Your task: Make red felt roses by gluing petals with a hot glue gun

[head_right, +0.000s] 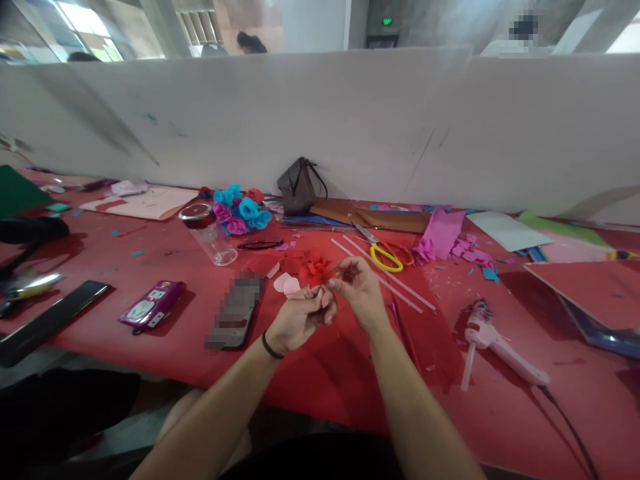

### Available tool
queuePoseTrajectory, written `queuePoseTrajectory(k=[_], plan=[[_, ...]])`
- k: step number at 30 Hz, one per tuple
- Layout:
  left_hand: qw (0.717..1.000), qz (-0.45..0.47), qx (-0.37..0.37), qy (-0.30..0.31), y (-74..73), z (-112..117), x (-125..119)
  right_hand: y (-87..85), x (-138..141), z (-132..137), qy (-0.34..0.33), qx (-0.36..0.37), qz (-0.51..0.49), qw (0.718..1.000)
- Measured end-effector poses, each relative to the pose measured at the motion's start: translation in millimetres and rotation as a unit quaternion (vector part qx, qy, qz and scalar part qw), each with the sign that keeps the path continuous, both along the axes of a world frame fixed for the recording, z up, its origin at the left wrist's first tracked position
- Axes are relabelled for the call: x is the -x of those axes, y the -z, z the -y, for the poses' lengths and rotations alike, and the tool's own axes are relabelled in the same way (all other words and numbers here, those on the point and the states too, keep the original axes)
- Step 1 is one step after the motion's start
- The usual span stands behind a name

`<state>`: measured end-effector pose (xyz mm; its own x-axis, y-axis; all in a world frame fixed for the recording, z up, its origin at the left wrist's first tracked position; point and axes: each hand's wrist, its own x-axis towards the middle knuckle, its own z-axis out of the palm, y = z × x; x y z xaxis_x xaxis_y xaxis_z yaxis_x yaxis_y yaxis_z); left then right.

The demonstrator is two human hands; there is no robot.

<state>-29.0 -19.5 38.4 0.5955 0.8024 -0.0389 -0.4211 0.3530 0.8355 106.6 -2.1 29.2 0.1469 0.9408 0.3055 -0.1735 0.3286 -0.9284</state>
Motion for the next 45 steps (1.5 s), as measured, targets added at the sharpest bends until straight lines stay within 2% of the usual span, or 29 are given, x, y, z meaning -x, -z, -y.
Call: queuePoseTrajectory(k=[2,6,8,16,18,21,23,28,32,34,35,37,39,40,42,45], plan=[[1.0,0.012,-0.013,0.01,1.9,-2.6,3.5,-1.5,-0.1,2.7,-0.031,0.024,0.003,0.999],[0.998,0.018,-0.037,0.037,4.8,-7.7,8.7,-5.3,1.2,9.1,-0.135,0.093,0.0,0.986],[0.998,0.012,-0.043,0.04,4.9,-9.8,10.6,-7.5,2.6,11.7,-0.152,0.103,-0.009,0.983],[0.999,0.013,-0.028,0.039,5.2,-14.8,9.8,-4.8,8.7,13.2,-0.103,0.093,-0.041,0.99],[1.0,0.013,-0.011,-0.011,6.5,-14.5,5.0,-2.0,10.2,12.2,-0.061,0.059,-0.039,0.996],[0.992,0.026,0.006,-0.125,8.7,-12.4,-3.2,0.5,11.8,10.5,0.002,-0.008,-0.023,1.0],[0.985,0.041,0.016,-0.166,9.9,-10.4,-6.6,1.4,12.4,10.0,0.019,-0.024,-0.01,0.999],[0.988,0.072,0.062,-0.12,10.4,-7.7,-3.1,1.9,14.0,11.3,-0.002,0.021,-0.018,1.0],[0.992,0.049,0.087,-0.074,10.1,-8.1,-1.4,-0.2,15.0,12.0,0.005,0.037,0.0,0.999],[0.991,0.009,0.068,-0.118,10.3,-6.9,-3.9,-1.7,15.1,12.6,0.056,0.019,0.027,0.998],[0.984,-0.026,0.042,-0.171,10.4,-5.7,-5.4,-2.3,15.1,13.1,0.094,0.011,0.053,0.994],[0.945,-0.116,-0.032,-0.304,10.2,-2.1,-7.4,-2.6,15.4,15.1,0.17,0.0,0.126,0.977],[0.894,-0.189,-0.104,-0.392,9.1,1.8,-7.2,-1.6,16.7,17.8,0.22,-0.014,0.202,0.954],[0.879,-0.208,-0.131,-0.409,8.2,3.2,-6.6,-0.6,17.8,19.3,0.232,-0.027,0.23,0.945],[0.87,-0.212,-0.16,-0.415,6.0,4.4,-5.0,2.2,20.6,21.7,0.238,-0.06,0.264,0.933],[0.871,-0.177,-0.133,-0.438,3.5,2.5,-4.4,7.5,24.3,23.3,0.224,-0.074,0.273,0.933]])
